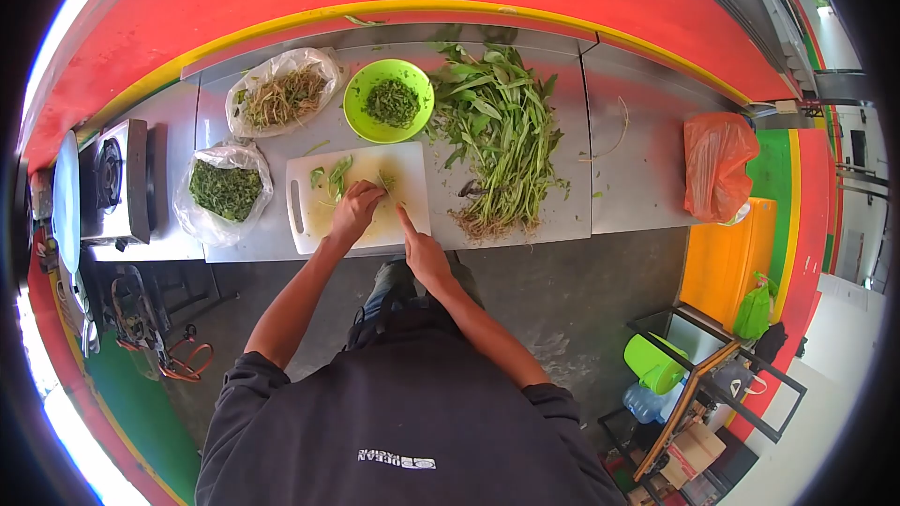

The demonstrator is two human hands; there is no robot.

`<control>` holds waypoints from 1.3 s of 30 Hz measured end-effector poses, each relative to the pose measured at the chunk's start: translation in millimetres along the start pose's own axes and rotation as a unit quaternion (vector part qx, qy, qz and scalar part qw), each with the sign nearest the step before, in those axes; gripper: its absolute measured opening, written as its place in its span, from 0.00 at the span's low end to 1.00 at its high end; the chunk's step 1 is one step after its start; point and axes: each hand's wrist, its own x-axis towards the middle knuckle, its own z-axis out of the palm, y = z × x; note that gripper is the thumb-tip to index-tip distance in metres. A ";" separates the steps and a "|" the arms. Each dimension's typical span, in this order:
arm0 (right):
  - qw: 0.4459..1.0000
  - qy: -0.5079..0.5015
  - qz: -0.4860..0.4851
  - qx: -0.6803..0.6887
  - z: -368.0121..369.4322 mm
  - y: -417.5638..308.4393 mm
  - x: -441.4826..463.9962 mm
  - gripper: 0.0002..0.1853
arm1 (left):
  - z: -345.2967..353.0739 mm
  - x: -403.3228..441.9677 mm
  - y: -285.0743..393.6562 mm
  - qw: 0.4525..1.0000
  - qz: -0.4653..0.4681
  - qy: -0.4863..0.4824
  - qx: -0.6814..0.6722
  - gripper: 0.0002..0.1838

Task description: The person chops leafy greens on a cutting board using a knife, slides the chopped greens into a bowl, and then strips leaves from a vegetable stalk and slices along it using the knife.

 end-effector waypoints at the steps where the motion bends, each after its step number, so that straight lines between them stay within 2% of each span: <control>1: 1.000 0.003 0.000 0.002 -0.1 -0.7 1.2 0.37 | 0.8 -0.2 1.1 1.000 -0.007 0.005 0.000 0.08; 5: 1.000 0.011 -0.009 0.011 -6.0 -8.0 -5.2 0.38 | 4.9 2.9 -3.5 0.998 -0.046 0.032 -0.025 0.07; 15: 0.999 0.013 -0.040 -0.002 -0.2 4.3 5.2 0.38 | -2.9 4.4 8.9 0.999 -0.023 -0.004 0.023 0.06; 17: 0.999 0.002 -0.032 0.012 -6.6 2.9 -2.9 0.39 | 1.5 4.7 5.8 0.998 -0.060 0.023 -0.001 0.07; 22: 0.999 -0.015 -0.031 -0.008 -8.8 15.7 -3.6 0.42 | 1.9 6.0 9.2 0.999 -0.043 0.010 0.005 0.07; 24: 0.998 0.003 -0.059 -0.030 -6.3 18.0 6.2 0.44 | 2.2 3.6 12.0 0.999 -0.033 0.010 0.014 0.07; 27: 0.998 0.003 -0.059 -0.017 -8.5 12.2 7.7 0.44 | 4.1 6.0 11.9 0.999 -0.045 0.006 0.019 0.07; 29: 0.999 -0.017 -0.042 -0.001 -18.2 9.9 0.8 0.43 | 8.2 4.5 8.7 0.996 -0.087 0.018 -0.006 0.07; 34: 0.999 -0.041 -0.023 -0.016 -10.9 20.8 -0.1 0.41 | 6.9 6.4 11.7 0.999 -0.050 0.013 0.015 0.07; 39: 0.999 0.017 -0.039 -0.011 2.7 11.0 5.1 0.41 | 3.2 0.6 7.0 0.999 -0.027 0.009 0.026 0.07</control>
